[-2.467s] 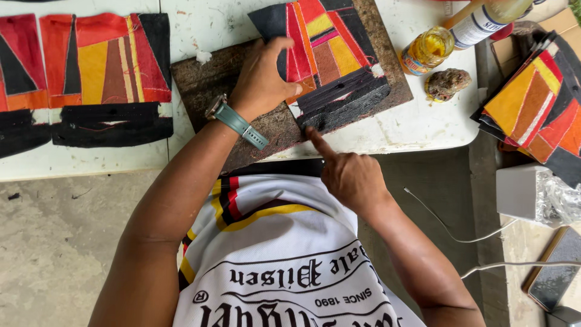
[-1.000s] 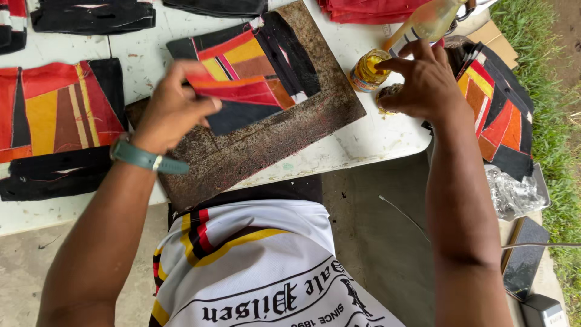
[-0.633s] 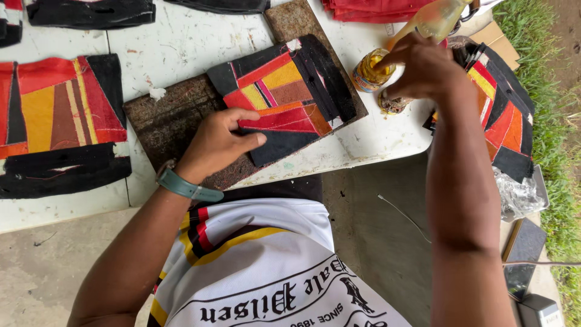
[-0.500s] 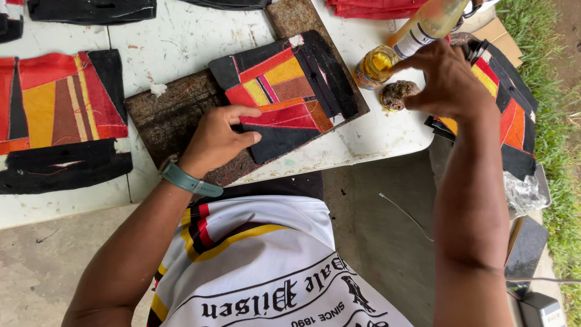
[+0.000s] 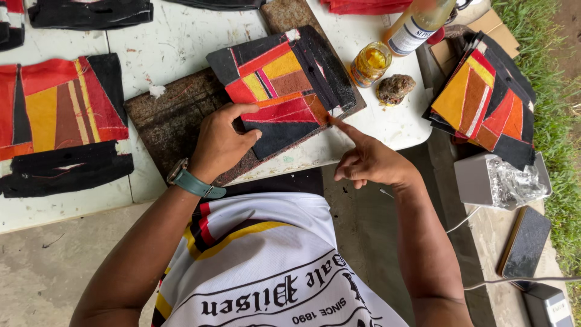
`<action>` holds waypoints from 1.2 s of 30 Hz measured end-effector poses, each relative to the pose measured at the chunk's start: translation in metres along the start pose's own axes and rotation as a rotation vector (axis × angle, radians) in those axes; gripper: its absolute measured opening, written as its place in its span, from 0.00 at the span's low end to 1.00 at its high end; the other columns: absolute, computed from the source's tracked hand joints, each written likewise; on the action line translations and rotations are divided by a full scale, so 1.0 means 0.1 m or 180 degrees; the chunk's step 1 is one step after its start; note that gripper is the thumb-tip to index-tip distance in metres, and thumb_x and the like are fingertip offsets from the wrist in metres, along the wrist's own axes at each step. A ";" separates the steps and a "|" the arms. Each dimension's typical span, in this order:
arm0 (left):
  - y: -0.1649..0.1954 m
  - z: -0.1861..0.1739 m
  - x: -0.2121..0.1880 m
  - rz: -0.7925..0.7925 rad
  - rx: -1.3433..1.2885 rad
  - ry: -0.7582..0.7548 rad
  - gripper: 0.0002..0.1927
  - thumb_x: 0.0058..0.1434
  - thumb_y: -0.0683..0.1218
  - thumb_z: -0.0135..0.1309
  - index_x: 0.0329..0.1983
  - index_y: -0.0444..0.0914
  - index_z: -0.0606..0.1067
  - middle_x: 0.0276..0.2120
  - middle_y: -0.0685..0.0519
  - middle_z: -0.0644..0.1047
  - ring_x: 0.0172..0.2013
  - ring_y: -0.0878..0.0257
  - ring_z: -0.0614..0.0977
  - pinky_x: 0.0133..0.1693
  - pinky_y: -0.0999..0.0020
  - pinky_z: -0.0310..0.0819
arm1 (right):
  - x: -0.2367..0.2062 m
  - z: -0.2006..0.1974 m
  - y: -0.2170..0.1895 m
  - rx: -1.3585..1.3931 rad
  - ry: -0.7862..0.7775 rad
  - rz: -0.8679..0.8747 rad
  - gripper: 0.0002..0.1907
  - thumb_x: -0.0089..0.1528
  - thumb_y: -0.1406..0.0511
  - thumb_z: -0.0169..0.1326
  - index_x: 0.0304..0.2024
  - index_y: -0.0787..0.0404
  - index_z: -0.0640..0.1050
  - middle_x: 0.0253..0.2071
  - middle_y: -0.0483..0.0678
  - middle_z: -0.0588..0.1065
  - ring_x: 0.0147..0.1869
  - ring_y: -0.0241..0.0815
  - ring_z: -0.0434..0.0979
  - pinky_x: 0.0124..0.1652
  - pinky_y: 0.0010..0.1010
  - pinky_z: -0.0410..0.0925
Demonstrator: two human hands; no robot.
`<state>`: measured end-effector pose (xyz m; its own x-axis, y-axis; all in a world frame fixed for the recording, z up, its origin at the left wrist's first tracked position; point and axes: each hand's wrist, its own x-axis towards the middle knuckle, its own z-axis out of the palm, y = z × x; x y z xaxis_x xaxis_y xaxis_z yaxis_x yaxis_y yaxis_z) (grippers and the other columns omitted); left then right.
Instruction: The person works through a batch of colorful patchwork fabric panels at an outdoor table. They hold each panel on a worn wooden board, press and rub its black border strips with a finger, dip into a jar of yellow adhesive and apply it along the panel edge, then stack the finished panel with others on the table.
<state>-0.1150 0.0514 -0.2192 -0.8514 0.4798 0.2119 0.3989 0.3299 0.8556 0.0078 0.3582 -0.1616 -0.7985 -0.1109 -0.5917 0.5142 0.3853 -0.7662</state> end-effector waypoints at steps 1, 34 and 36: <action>-0.01 0.00 -0.01 0.0023 -0.0023 0.0007 0.22 0.52 0.41 0.67 0.52 0.36 0.79 0.49 0.43 0.82 0.50 0.51 0.84 0.53 0.60 0.76 | 0.01 -0.01 -0.01 0.0061 0.0235 -0.0155 0.55 0.54 0.73 0.55 0.81 0.48 0.48 0.33 0.55 0.81 0.25 0.35 0.74 0.26 0.26 0.69; 0.00 -0.01 -0.02 0.0098 -0.0018 -0.0003 0.22 0.53 0.40 0.68 0.51 0.35 0.79 0.48 0.44 0.81 0.49 0.50 0.83 0.51 0.59 0.76 | 0.15 0.17 0.04 -0.4045 0.1731 -0.0063 0.40 0.60 0.63 0.57 0.75 0.41 0.62 0.20 0.56 0.76 0.22 0.55 0.78 0.28 0.45 0.73; 0.00 -0.01 -0.02 0.0188 -0.0021 0.0028 0.22 0.53 0.40 0.68 0.51 0.35 0.78 0.48 0.43 0.80 0.50 0.50 0.83 0.52 0.59 0.76 | 0.16 0.13 0.10 -0.4037 0.1894 -0.0210 0.42 0.58 0.63 0.59 0.75 0.41 0.63 0.19 0.56 0.75 0.21 0.56 0.76 0.27 0.45 0.72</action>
<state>-0.1133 0.0496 -0.2194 -0.8294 0.4911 0.2662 0.4462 0.2958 0.8446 0.0044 0.3482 -0.1815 -0.9853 0.1157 -0.1257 0.0970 0.9846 0.1458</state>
